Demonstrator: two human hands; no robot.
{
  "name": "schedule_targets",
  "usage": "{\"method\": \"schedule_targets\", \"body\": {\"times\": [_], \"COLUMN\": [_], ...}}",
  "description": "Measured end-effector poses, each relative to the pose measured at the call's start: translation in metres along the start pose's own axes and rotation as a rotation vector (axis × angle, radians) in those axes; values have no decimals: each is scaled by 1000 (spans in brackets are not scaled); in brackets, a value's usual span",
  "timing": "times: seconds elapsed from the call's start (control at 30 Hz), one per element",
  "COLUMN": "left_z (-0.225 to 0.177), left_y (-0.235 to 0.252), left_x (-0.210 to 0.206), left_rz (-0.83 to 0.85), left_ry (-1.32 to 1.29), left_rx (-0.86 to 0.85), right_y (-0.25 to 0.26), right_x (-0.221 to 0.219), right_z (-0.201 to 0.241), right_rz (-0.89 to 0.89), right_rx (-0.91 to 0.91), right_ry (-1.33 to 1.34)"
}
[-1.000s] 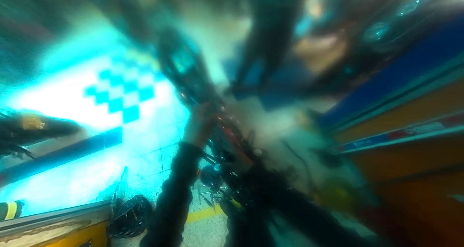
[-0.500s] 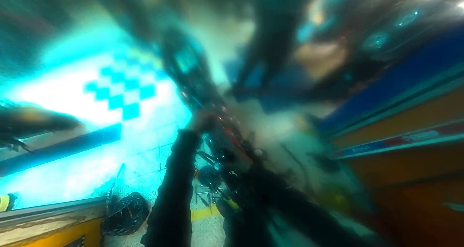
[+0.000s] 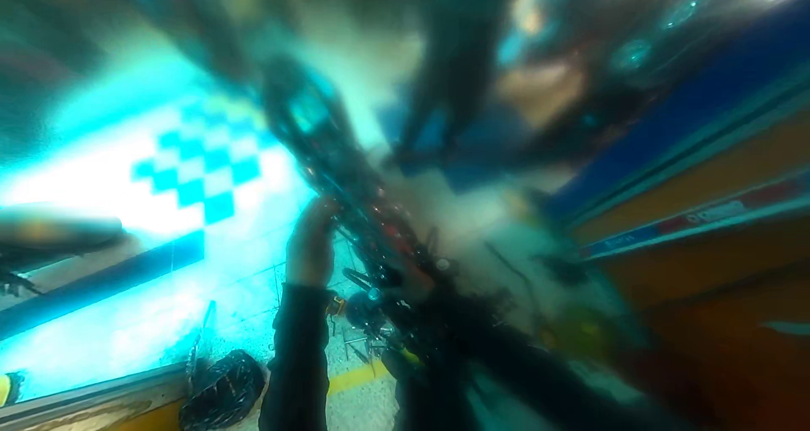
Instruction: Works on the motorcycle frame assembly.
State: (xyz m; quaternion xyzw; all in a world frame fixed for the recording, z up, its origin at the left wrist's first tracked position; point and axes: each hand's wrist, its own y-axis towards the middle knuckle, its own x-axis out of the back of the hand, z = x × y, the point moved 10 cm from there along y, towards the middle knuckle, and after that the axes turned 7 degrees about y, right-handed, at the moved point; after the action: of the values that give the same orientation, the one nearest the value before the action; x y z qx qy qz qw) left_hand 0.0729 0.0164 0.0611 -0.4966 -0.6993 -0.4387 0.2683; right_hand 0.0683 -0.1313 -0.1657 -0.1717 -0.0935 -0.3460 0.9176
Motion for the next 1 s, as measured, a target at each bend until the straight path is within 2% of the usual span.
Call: {"method": "schedule_targets", "body": {"times": [0.13, 0.27, 0.33, 0.4, 0.53, 0.57, 0.63, 0.67, 0.7, 0.73, 0.77, 0.83, 1.0], "left_z": [-9, -13, -15, -8, -12, -14, -22, -25, -27, -25, -22, -6, 42], "left_y": [-26, -31, -37, -34, -32, -32, -33, -34, -35, -37, -37, -37, -40], "left_x": [4, -2, -4, -8, -6, -5, -2, -1, -1, -3, -6, -15, -48], "left_rz": [-17, -40, -15, -62, -73, -63, -19, 15, 50, 91, 112, 85, -350], "left_ry": [-39, -46, -87, -155, -35, -10, 17, 11, -18, -73, -155, -386, -1347], "left_rx": [24, -38, -41, -20, -81, -97, -164, -195, -212, -199, -166, -68, 338], "right_y": [-1, 1, 0, 0, -2, -5, -17, -19, -17, -11, -7, -2, 0], "right_x": [0, 0, 1, 1, 2, 4, 8, 8, 7, 6, 4, 2, 1], "right_z": [4, 3, 5, 6, 9, 15, 39, 45, 39, 25, 15, 6, 4], "right_rz": [8, -21, -18, -22, -32, -12, 115, 143, 113, 35, -16, -36, -18], "right_rx": [8, 42, 37, 34, 89, 56, -207, -267, -196, -29, 64, 76, 19], "right_ry": [-1, -9, -6, 6, 8, -5, -45, -50, -38, -15, 11, 20, 11]}}
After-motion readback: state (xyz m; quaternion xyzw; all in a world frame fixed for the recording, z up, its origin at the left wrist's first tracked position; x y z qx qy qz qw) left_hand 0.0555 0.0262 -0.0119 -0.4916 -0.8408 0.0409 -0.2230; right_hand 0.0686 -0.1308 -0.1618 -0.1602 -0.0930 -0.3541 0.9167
